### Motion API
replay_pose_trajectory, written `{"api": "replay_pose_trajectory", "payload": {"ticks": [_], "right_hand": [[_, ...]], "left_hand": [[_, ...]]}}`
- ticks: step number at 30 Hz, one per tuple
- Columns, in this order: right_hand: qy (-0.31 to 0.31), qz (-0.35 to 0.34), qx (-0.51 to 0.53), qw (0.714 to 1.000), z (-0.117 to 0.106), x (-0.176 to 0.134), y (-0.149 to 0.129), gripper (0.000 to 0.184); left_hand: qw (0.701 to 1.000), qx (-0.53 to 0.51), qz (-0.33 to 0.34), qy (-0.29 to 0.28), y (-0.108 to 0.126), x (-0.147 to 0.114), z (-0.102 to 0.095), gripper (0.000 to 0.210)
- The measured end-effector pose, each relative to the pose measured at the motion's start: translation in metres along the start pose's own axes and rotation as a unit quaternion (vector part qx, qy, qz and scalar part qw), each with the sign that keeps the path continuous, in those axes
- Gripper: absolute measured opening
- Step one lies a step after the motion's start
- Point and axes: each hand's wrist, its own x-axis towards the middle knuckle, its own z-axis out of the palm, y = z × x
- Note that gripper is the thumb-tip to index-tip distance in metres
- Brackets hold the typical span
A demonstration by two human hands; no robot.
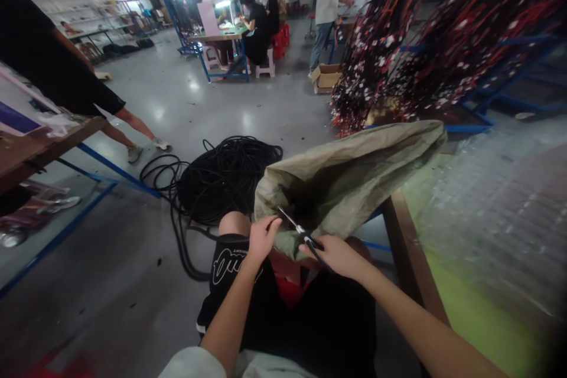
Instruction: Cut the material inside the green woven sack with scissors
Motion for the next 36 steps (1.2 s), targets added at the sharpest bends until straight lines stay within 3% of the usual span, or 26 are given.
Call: {"api": "replay_pose_trajectory", "payload": {"ticks": [4, 10, 13, 15, 17, 20, 22, 25, 29, 32, 36], "right_hand": [[-0.003, -0.024, 0.017, 1.0, 0.001, 0.0, -0.001, 0.051], [-0.011, -0.011, -0.004, 1.0, 0.001, -0.002, -0.002, 0.055], [-0.022, -0.037, 0.04, 0.998, 0.003, -0.002, -0.002, 0.049], [-0.016, -0.042, 0.045, 0.998, 0.004, 0.0, -0.002, 0.047], [-0.001, -0.015, 0.02, 1.0, 0.004, 0.002, -0.003, 0.049], [0.004, 0.051, -0.019, 0.999, 0.003, 0.003, -0.002, 0.056], [-0.007, 0.057, -0.009, 0.998, 0.002, 0.003, 0.0, 0.054], [-0.029, 0.009, 0.037, 0.999, 0.001, 0.003, 0.003, 0.049], [-0.033, 0.022, 0.017, 0.999, 0.0, 0.002, 0.001, 0.057], [-0.027, 0.056, 0.006, 0.998, -0.001, 0.001, -0.002, 0.06], [-0.026, 0.007, 0.064, 0.998, -0.001, 0.003, 0.001, 0.052]], "left_hand": [[0.973, -0.167, -0.123, -0.101, -0.003, 0.003, -0.008, 0.055], [0.851, -0.39, -0.275, -0.22, -0.011, 0.002, -0.014, 0.053], [0.823, -0.411, -0.296, -0.259, -0.009, 0.002, -0.015, 0.053], [0.842, -0.395, -0.276, -0.244, -0.003, 0.002, -0.012, 0.054], [0.89, -0.344, -0.236, -0.184, 0.005, 0.002, -0.005, 0.056], [0.971, -0.182, -0.128, -0.083, 0.01, 0.001, 0.005, 0.054], [0.998, -0.049, -0.038, -0.028, 0.009, -0.001, 0.009, 0.045], [0.994, 0.09, 0.063, 0.014, 0.001, -0.005, 0.009, 0.031], [0.983, 0.136, 0.113, 0.044, -0.007, -0.01, 0.012, 0.025], [0.988, 0.114, 0.092, 0.055, -0.004, -0.011, 0.013, 0.029], [0.999, -0.046, -0.025, 0.007, 0.005, -0.006, 0.011, 0.046]]}}
